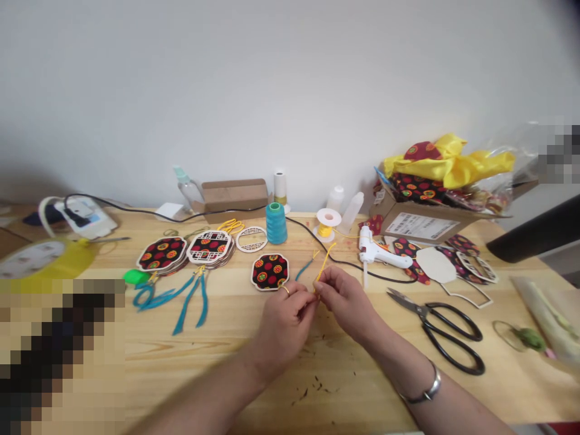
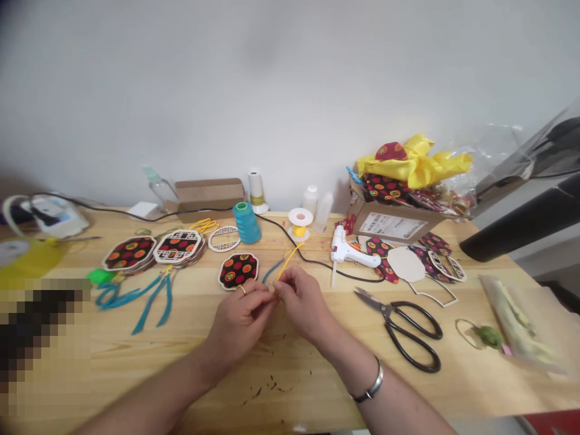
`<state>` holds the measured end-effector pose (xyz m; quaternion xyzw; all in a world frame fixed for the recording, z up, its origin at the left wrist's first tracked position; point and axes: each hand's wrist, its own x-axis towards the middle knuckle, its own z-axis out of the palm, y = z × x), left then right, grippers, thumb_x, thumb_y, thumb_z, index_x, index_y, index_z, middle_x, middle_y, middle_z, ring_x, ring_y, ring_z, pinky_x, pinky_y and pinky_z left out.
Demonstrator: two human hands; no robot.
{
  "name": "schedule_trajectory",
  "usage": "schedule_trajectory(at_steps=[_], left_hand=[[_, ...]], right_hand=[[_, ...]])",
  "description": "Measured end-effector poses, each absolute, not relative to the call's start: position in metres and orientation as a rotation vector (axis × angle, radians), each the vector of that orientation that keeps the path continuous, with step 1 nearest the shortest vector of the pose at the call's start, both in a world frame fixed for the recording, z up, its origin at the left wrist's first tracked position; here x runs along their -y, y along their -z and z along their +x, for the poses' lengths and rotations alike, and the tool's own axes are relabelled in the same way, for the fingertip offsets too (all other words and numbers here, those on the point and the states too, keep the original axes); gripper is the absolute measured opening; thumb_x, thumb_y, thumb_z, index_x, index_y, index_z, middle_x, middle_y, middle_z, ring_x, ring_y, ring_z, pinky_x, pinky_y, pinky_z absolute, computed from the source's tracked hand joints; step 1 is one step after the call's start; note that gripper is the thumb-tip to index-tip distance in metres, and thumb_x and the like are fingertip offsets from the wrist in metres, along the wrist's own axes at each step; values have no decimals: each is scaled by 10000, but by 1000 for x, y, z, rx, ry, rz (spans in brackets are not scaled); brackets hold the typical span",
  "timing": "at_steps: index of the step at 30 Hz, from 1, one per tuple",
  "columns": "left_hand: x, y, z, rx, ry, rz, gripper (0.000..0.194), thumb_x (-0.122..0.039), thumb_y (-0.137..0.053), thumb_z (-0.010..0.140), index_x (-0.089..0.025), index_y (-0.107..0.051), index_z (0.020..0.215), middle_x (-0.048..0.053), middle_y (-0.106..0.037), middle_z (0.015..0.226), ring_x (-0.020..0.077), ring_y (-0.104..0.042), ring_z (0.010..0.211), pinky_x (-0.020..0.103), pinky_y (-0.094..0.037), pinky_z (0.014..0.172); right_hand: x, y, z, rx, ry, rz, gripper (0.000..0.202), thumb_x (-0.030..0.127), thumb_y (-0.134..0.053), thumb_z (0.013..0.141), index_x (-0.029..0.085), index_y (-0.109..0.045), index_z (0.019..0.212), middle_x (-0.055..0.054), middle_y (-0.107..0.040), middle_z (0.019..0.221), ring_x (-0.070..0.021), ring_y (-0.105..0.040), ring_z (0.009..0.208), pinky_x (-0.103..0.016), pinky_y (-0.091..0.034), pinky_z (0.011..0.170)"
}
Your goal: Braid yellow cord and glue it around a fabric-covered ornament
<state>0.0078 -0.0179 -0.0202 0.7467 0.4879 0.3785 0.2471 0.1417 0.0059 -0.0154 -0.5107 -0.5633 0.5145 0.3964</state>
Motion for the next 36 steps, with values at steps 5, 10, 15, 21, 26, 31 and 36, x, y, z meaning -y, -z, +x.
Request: schedule_trajectory(at_steps=[5,10,15,21,26,31,36], left_hand=[[18,14,5,-1310,-1039,1951,177,-184,-486,792,-163,-655,747,82,-601,825,137,-544,663,244,-418,627],[13,8,0,-1408,-1090,1438,151,-247,-566,734,-170,-619,852,90,-541,1149,27,-441,448,213,-382,470],[8,2,-1,-986,-811,889,398,-194,-581,690,-184,-567,1087,87,-605,1043,54,-537,463,165,-257,339],[6,3,0,-927,-804,906,277,-191,-595,697,-150,-651,966,70,-665,866,140,-617,686,178,-411,458],[6,4,1,-1116,-831,1067,235,-268,-592,709,-140,-686,883,25,-642,652,123,-565,598,192,-407,470],[5,0,1,-1257,-817,1119,194,-290,-603,688,-148,-697,780,-22,-573,531,66,-425,435,186,-324,434],[3,1,-1,-1263,-820,1039,162,-289,-642,646,-154,-690,723,-39,-533,483,67,-425,447,188,-281,442]], right_hand=[[-8,16,144,1526,-1241,-1303,125,243,-482,759,191,-435,656,52,-408,526,-92,-367,490,-218,-307,464],[-9,13,147,1640,-1120,-1352,117,195,-476,768,188,-444,656,40,-434,563,-103,-392,535,-227,-321,508],[-5,10,147,1749,-983,-1364,114,145,-458,774,190,-474,670,20,-507,634,-121,-451,608,-238,-346,565],[-3,7,145,1770,-1046,-1413,122,132,-469,767,191,-498,664,16,-552,627,-123,-488,596,-231,-365,553],[-5,7,148,1819,-1000,-1390,123,138,-478,766,186,-515,659,16,-554,619,-121,-485,591,-233,-362,556],[-8,7,150,1809,-1000,-1367,117,157,-502,757,179,-508,643,24,-517,600,-111,-445,579,-228,-344,547],[-10,9,152,1694,-1170,-1350,80,184,-535,730,172,-523,653,31,-502,597,-96,-422,558,-217,-337,523]])
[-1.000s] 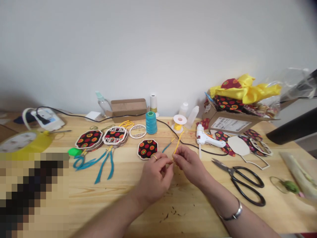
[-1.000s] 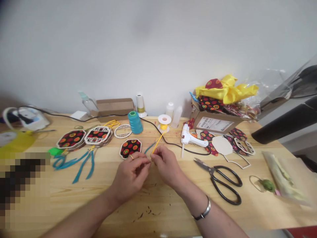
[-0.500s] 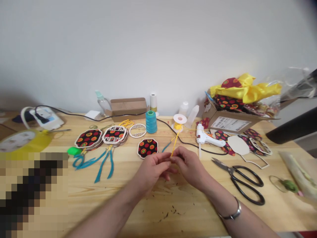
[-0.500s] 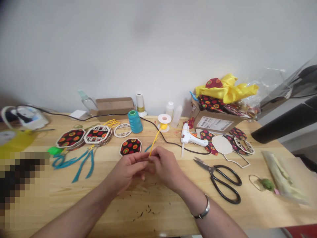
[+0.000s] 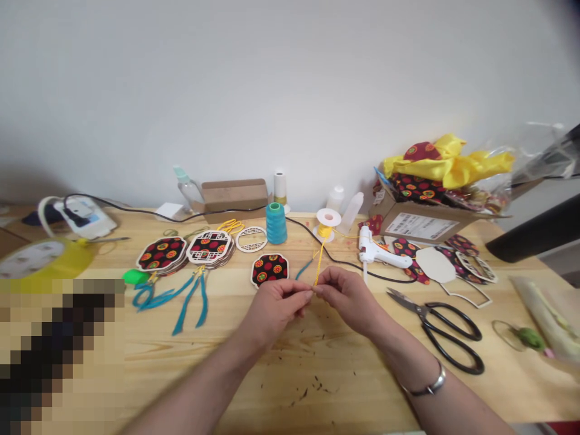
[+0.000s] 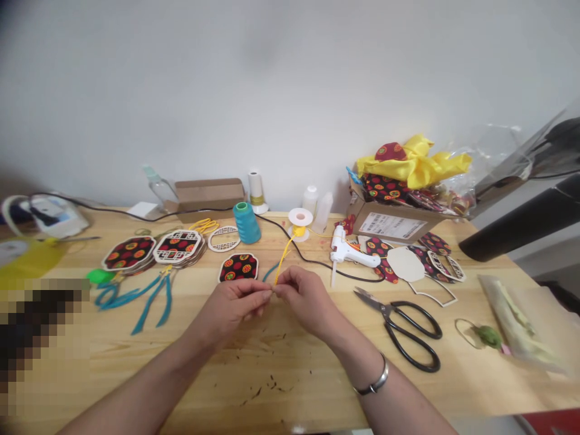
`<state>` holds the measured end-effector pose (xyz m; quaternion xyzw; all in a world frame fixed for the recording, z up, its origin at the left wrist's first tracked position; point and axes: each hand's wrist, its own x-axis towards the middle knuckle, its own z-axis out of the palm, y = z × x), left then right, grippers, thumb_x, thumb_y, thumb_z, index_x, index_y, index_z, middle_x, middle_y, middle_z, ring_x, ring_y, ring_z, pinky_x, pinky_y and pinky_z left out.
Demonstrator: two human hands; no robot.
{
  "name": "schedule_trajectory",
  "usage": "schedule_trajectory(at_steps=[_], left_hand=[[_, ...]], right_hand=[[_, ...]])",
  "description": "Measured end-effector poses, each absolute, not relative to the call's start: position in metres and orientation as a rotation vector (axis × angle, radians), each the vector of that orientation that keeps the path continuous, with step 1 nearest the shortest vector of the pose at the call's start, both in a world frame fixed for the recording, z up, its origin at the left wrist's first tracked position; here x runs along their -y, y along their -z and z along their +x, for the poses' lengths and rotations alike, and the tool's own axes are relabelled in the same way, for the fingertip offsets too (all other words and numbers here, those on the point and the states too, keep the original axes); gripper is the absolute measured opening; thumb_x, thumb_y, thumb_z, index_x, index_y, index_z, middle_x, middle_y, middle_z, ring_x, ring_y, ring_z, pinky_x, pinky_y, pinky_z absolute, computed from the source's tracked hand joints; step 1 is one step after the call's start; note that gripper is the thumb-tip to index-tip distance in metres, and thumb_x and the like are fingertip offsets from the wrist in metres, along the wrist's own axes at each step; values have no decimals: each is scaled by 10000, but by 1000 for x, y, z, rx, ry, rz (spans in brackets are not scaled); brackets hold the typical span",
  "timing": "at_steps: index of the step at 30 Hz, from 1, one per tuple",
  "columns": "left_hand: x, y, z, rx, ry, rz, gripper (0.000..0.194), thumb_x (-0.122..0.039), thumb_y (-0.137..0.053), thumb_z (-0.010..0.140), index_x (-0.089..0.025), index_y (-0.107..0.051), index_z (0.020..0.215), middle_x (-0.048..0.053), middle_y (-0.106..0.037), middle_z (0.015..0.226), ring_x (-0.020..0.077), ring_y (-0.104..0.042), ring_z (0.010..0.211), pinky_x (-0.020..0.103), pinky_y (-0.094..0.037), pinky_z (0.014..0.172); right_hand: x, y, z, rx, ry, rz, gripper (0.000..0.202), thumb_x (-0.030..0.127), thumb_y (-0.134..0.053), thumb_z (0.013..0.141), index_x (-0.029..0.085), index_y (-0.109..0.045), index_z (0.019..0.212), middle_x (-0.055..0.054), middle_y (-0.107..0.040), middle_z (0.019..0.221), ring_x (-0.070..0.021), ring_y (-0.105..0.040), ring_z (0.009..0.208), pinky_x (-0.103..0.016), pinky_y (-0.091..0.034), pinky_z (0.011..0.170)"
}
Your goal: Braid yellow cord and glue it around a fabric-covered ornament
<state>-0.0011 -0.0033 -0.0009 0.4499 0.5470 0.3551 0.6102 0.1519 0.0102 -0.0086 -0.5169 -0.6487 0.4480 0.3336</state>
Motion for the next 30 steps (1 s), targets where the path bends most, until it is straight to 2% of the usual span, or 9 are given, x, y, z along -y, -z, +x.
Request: schedule_trajectory(at_steps=[6,13,21,30], left_hand=[[3,4,-6,-1132,-807,947,134,-270,-660,653,-141,-671,690,-37,-524,496,50,-419,447,178,-248,430],[3,5,-7,-947,-785,738,148,-237,-712,615,-112,-669,681,-13,-540,554,26,-418,430,171,-190,396],[2,7,-7,-862,-767,688,133,-230,-717,624,-112,-655,637,-12,-549,549,17,-419,423,165,-184,393],[4,5,-7,-874,-762,765,134,-236,-713,632,-113,-669,658,-8,-556,552,27,-429,434,165,-241,415]], right_hand=[[-12,8,154,1477,-1494,-1283,119,252,-585,696,159,-520,660,60,-447,503,-58,-339,436,-199,-265,425],[-12,3,154,1209,-1787,-1122,244,296,-679,639,158,-482,679,71,-459,472,-36,-344,392,-172,-220,389],[-12,5,156,1092,-1900,-975,299,249,-727,616,164,-449,686,67,-508,509,-24,-370,383,-153,-228,370],[-11,4,157,1080,-1934,-926,291,217,-719,625,169,-444,706,84,-473,484,-25,-373,382,-149,-227,370]])
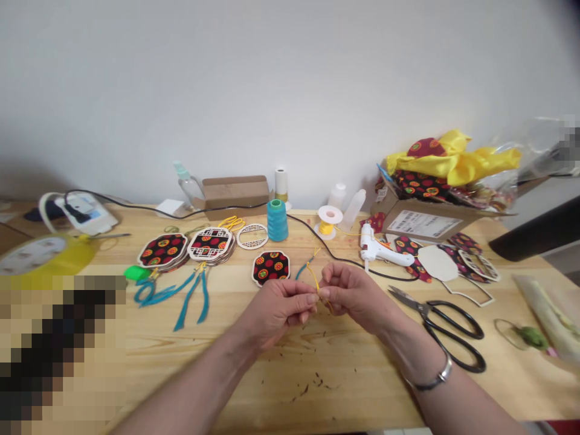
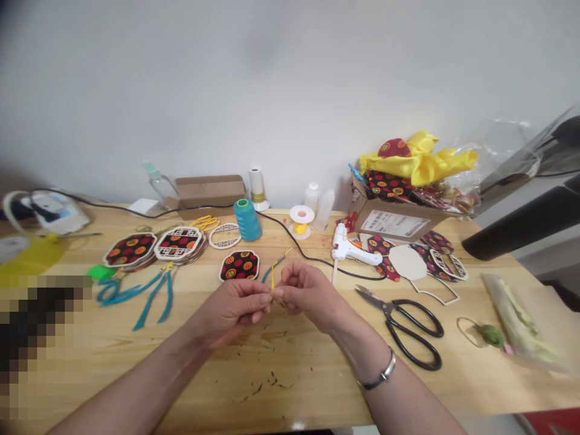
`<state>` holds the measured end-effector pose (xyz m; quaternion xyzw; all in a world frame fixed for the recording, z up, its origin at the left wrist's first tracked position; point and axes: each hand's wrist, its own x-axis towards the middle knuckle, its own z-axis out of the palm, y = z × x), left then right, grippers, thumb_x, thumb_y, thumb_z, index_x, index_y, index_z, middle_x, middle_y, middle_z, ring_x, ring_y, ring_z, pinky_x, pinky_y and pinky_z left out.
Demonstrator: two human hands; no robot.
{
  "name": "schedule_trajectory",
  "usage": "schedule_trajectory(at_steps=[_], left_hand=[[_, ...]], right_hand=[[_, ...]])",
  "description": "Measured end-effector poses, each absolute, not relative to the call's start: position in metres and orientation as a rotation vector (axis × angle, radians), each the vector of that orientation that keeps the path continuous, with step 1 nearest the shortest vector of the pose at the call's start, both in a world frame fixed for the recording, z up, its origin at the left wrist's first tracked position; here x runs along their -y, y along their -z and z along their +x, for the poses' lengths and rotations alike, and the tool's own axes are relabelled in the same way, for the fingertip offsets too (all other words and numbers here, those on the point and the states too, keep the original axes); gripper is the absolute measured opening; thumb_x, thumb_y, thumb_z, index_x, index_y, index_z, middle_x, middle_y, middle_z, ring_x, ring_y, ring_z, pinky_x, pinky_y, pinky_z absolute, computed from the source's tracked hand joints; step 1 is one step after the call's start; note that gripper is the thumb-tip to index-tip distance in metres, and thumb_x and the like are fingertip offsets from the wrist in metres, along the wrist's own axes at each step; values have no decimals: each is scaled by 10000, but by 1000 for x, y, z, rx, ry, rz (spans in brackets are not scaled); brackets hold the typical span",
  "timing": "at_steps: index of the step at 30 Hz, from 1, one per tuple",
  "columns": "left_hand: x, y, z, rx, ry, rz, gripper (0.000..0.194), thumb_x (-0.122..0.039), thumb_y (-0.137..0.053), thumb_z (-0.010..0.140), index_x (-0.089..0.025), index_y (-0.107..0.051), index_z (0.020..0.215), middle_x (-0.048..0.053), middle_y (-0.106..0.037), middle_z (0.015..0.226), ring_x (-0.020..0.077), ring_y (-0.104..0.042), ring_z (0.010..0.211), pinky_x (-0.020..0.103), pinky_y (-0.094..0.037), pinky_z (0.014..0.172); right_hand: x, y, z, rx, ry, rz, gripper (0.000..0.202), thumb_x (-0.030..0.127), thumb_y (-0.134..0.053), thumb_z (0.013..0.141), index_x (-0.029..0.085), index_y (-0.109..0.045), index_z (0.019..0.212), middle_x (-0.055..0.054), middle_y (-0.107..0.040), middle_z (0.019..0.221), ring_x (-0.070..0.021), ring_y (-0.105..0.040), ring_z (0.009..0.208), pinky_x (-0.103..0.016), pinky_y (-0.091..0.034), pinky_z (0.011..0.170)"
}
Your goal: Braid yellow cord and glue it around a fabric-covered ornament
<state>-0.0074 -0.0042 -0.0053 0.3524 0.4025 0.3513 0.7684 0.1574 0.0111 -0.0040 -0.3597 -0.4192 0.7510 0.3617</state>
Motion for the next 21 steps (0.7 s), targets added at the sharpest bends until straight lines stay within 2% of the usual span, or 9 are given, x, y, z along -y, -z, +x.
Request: schedule_trajectory(at_steps=[12,17,21], left_hand=[[5,2,-4,-938,-821,829,106,-224,-689,624,-121,-661,626,-20,-553,509,29,-399,406,179,-245,430],[5,3,-4,-966,-845,847,104,-224,-678,637,-121,-660,639,-23,-549,520,29,-398,420,177,-247,440],[3,4,-5,-987,-890,854,109,-230,-678,642,-123,-659,641,-21,-552,526,30,-396,431,179,-259,452]], right_hand=[[-10,-1,157,1159,-1894,-953,266,243,-709,627,166,-463,694,86,-442,477,-26,-331,392,-162,-210,385],[-11,-6,158,1201,-1839,-1022,252,258,-704,619,155,-509,741,65,-474,548,-29,-350,423,-177,-236,407],[-12,-11,161,1337,-1766,-1114,202,274,-655,662,136,-581,789,38,-500,581,-41,-361,465,-190,-250,440]])
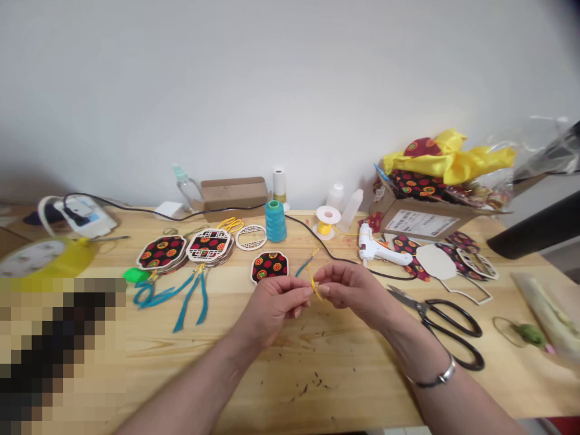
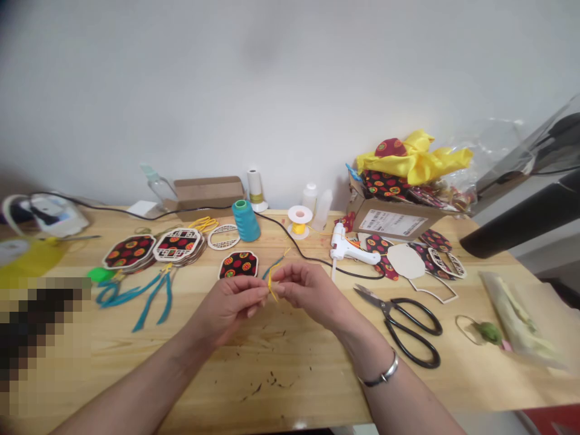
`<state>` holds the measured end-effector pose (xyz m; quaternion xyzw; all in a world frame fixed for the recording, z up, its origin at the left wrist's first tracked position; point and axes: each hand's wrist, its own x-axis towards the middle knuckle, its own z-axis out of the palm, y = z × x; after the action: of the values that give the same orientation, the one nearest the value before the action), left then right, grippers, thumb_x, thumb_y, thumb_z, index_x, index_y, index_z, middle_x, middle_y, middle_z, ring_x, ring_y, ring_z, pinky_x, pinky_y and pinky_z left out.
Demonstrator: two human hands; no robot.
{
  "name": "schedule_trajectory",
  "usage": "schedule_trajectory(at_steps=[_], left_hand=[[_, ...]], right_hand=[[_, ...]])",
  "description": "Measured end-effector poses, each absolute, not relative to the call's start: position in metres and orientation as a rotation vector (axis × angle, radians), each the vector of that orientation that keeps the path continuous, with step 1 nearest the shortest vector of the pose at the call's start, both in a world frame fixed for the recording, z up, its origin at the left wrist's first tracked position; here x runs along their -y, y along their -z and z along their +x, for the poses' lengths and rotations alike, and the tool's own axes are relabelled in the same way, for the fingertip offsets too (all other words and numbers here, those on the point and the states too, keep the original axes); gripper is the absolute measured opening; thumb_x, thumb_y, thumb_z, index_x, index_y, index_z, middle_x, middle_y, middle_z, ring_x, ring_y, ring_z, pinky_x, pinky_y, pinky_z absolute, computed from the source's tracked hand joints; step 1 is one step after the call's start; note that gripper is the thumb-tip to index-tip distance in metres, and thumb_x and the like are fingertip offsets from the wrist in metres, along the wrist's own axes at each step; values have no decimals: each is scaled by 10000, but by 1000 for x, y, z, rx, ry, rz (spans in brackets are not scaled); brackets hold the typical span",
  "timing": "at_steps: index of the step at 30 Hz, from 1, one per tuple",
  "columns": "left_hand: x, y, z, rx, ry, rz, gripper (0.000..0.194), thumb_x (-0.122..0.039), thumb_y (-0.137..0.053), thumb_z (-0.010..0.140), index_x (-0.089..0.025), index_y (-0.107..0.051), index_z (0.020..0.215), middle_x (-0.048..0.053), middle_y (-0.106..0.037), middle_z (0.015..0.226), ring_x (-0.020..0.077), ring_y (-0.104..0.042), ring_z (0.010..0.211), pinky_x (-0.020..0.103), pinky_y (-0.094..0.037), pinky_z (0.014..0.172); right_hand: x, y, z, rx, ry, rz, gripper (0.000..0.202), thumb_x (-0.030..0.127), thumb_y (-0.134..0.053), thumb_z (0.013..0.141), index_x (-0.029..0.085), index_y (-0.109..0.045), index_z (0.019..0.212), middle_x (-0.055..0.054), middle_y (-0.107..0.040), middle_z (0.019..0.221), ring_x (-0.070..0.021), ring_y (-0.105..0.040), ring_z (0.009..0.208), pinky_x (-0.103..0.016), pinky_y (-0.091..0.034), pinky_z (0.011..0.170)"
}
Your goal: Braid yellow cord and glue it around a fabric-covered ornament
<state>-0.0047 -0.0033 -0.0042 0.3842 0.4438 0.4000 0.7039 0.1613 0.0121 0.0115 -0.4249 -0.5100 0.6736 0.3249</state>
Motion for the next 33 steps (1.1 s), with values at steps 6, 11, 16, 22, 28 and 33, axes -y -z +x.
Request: schedule_trajectory(at_steps=[6,11,16,22,28,33], left_hand=[[3,9,-5,-1028,-920,889,116,-247,-671,661,-132,-659,663,-23,-556,530,33,-397,442,178,-261,455],[2,10,-5,-1093,-972,963,114,-254,-652,678,-141,-660,677,-33,-554,530,38,-390,447,180,-273,463],[3,5,-4,-1185,-995,1040,132,-271,-652,672,-141,-669,661,-29,-554,537,48,-387,457,182,-281,453],[4,4,0,-1268,-1024,967,161,-286,-676,636,-135,-691,690,-49,-481,441,55,-367,436,183,-264,434],[3,7,0,-1206,-1042,817,154,-269,-703,614,-127,-688,669,-47,-507,458,34,-343,418,170,-223,409],[2,12,0,-1109,-1030,653,121,-246,-712,613,-137,-687,660,-46,-530,478,16,-340,397,159,-207,391]], right_hand=[[-13,-14,167,1712,-1461,-1317,137,263,-580,712,140,-639,706,23,-505,576,-71,-372,517,-216,-279,483],[-12,-16,170,1809,-1263,-1445,215,334,-576,728,147,-557,623,43,-435,536,-68,-342,501,-206,-264,456],[-5,-16,163,1751,-1210,-1418,233,350,-563,749,157,-554,619,27,-473,536,-73,-358,483,-204,-278,438],[13,-9,146,1862,-975,-1318,173,302,-510,813,194,-629,748,5,-571,562,-95,-437,479,-221,-313,463],[23,6,141,2363,-196,-1230,174,167,-405,861,161,-578,847,-42,-614,669,-128,-517,564,-257,-287,515],[24,8,140,2548,298,-1126,150,80,-410,816,144,-542,847,-36,-560,637,-157,-481,532,-293,-250,471]])
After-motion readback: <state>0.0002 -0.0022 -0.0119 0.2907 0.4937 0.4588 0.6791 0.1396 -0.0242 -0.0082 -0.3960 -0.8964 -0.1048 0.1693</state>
